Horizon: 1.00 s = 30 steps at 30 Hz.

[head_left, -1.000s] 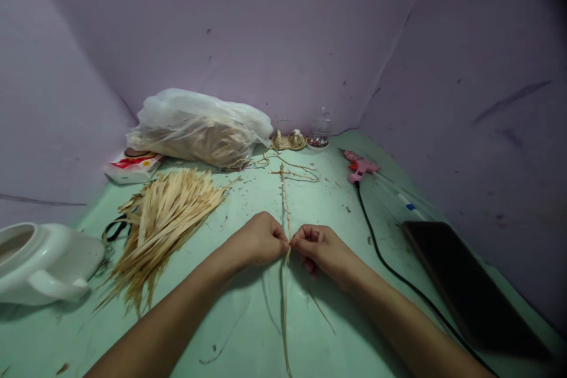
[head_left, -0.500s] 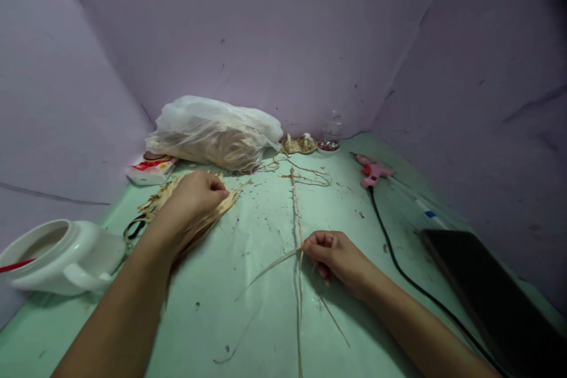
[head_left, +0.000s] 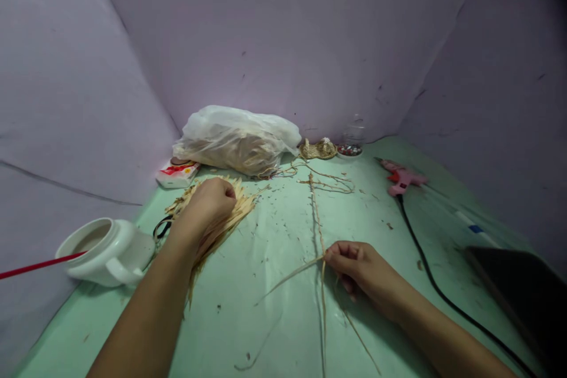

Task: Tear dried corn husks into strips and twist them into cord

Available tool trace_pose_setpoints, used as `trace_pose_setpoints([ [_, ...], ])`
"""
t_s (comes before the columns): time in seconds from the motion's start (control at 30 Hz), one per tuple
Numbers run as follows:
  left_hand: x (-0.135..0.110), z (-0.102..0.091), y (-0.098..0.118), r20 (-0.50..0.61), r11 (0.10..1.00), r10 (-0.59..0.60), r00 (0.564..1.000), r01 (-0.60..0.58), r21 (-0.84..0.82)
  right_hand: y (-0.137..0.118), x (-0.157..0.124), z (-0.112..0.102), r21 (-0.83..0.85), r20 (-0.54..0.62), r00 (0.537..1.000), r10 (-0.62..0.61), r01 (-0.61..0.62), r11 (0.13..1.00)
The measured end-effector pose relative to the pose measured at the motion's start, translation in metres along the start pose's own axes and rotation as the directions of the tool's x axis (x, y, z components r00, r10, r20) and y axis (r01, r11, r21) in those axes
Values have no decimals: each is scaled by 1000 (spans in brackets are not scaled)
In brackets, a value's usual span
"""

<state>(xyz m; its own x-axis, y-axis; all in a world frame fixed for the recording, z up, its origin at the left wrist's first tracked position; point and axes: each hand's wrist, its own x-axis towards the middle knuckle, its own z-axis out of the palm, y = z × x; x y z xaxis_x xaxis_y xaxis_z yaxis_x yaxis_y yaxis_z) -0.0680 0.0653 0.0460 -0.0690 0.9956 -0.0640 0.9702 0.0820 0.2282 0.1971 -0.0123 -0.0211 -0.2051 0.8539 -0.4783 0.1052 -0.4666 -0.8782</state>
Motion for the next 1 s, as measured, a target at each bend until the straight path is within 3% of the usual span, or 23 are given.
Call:
trace_pose_setpoints([
  [0.23,8,-4,-27,133,993,-95,987,84,89,0,0,0,-1,8,1000,-13,13,1000],
  [0.47,5,1,-11,78,1000,-10,997,9,8,-1,0,0,-20,1,1000,-9,9,1000],
  [0.67,10,-10,-34,-86,972,-204,975,212,105,1,0,0,-50,5,1000,-4,4,999],
  [0.83,11,-11,-43,111,977,-209,972,201,76,3,3,0,-63,8,1000,-19,19,998],
  [1.0,9,2,-32,146,970,-231,962,217,109,6,3,-1,-68,7,1000,-4,4,998],
])
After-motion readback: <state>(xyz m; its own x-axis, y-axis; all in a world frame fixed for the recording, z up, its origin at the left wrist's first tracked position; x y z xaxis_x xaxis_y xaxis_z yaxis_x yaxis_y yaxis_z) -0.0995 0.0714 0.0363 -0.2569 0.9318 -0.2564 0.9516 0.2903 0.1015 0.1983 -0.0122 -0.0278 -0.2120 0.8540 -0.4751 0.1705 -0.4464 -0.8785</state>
